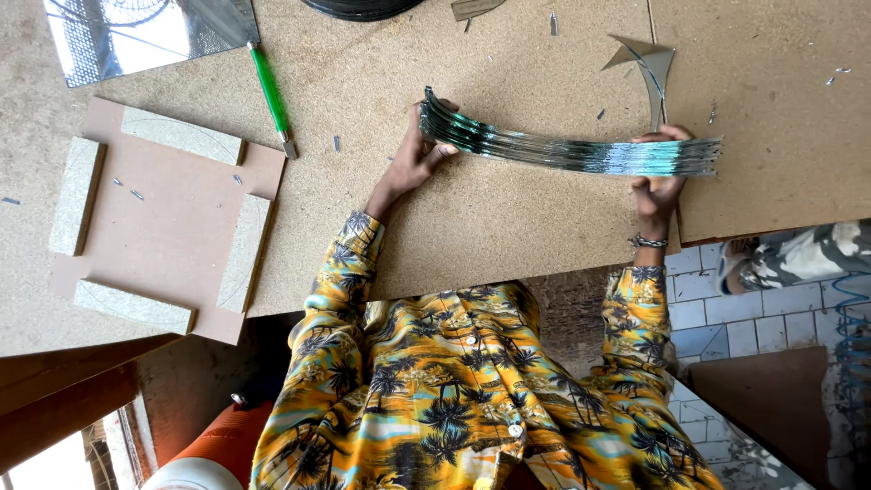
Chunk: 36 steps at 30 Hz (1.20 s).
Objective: The person works at a workshop table with cut mirror pieces, snapping off excess edge pieces by hand and using a green-handled glass cutter to score and separate pieces. They gather the curved mirror offcuts and stack them in a pile on the table.
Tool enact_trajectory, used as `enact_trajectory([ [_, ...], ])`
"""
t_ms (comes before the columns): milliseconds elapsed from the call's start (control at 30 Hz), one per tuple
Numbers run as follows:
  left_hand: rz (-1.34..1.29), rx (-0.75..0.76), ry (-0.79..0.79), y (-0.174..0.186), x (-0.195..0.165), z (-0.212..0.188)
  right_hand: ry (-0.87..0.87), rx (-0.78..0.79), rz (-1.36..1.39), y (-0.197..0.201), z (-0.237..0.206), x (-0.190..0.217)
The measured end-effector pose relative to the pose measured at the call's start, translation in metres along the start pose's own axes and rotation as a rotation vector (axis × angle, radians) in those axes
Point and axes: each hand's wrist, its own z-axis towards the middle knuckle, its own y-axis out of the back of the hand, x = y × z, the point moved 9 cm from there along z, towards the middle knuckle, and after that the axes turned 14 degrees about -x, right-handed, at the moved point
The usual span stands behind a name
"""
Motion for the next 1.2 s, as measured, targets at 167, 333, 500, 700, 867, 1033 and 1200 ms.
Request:
enact_trajectory([
  [167, 0.117, -0.016, 0.061, 0.002, -0.005, 0.008, 0.018, -0.249, 0.001, -0.002, 0.011, 0.005],
  [333, 0.051, 0.024, -0.021, -0.003, -0.021, 0.013, -0.018, -0.289, 0.022, -0.014, 0.018, 0.009],
  [500, 0.171, -0.036, 0.086, 0.003, -0.014, 0.01, -0.002, -0.505, -0.144, -0.004, 0.015, 0.029],
  [700, 0.087, 0.237, 0.157, -0.039, -0.067, -0.009, -0.477, -0.833, -0.124, 0.069, -0.122, 0.051],
  [867, 0.257, 0.397, 0.258, -0.137, -0.059, -0.037, -0.577, -1.155, 0.006, 0.116, -0.279, 0.074],
  [1033, 0.58, 0.158, -0.764, -0.207, -0.108, -0.035, -0.765, -1.283, 0.334, 0.112, -0.339, 0.039],
  [1200, 0.645, 0.11, -1.198, -0.232, -0.144, -0.043, -0.897, -1.187, 0.57, 0.1, -0.325, 0.031],
])
